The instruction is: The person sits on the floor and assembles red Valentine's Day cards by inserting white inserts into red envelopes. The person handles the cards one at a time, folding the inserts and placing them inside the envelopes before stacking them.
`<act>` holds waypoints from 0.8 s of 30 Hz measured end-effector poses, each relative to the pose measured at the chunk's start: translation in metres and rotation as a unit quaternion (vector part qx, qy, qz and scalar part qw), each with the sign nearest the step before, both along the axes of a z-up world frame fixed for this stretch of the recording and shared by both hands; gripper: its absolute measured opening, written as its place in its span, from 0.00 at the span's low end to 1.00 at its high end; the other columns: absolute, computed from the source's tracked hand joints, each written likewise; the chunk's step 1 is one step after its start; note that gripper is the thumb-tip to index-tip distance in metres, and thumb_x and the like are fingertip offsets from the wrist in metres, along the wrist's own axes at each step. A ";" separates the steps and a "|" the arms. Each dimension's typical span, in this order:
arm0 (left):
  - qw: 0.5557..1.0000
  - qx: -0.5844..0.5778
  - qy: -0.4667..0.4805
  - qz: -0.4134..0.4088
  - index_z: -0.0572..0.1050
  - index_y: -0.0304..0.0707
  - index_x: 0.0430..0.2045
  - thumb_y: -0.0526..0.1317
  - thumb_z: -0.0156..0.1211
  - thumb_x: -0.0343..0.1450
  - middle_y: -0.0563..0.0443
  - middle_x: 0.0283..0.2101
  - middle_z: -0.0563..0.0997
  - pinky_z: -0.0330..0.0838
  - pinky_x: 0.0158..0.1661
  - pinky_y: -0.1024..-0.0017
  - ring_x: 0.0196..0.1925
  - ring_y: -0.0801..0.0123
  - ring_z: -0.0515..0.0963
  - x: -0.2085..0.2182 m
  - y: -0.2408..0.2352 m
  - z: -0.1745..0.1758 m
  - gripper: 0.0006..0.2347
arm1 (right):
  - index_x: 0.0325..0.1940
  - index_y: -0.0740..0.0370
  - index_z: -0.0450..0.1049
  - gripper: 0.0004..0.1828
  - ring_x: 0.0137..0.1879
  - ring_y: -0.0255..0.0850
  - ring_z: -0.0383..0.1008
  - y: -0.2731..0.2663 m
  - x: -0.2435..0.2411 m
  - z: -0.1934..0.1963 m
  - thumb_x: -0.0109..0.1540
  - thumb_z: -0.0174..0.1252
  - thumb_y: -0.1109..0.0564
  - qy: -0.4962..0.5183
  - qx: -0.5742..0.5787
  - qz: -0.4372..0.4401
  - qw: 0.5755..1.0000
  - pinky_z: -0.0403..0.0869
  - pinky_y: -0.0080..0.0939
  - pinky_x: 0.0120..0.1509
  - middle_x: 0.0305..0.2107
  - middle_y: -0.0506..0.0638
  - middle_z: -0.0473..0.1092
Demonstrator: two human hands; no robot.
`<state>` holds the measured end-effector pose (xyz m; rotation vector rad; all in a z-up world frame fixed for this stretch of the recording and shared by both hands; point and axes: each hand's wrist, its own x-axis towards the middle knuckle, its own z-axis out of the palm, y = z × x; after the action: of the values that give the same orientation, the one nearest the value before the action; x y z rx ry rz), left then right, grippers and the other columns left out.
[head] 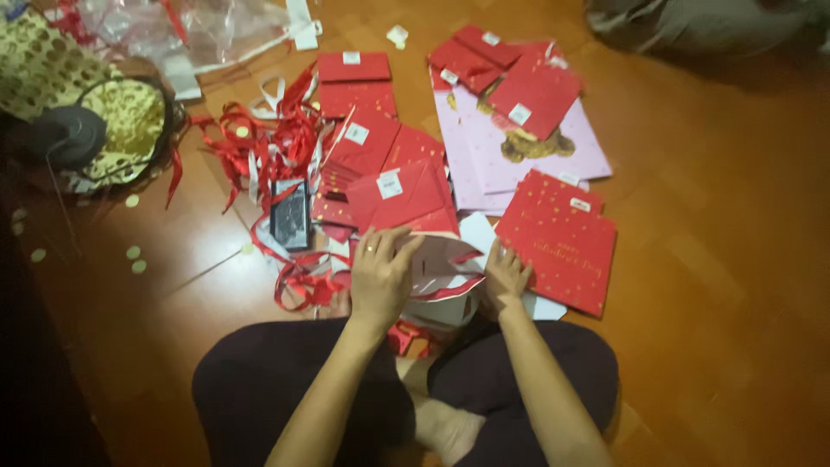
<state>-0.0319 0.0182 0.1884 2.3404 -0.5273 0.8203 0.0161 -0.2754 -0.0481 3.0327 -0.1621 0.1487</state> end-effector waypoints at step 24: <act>1.000 -0.014 0.015 0.009 0.80 0.36 0.43 0.29 0.60 0.66 0.46 0.48 0.79 0.68 0.61 0.51 0.53 0.53 0.77 -0.011 0.009 -0.006 0.12 | 0.44 0.58 0.73 0.16 0.53 0.48 0.72 0.017 -0.021 0.093 0.61 0.66 0.47 -0.063 0.286 -0.162 0.942 0.68 0.56 0.57 0.43 0.54 0.73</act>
<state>-0.0428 0.0269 0.1824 2.3315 -0.4797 0.7949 -0.0048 -0.2584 0.0447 3.4962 -0.8486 0.3166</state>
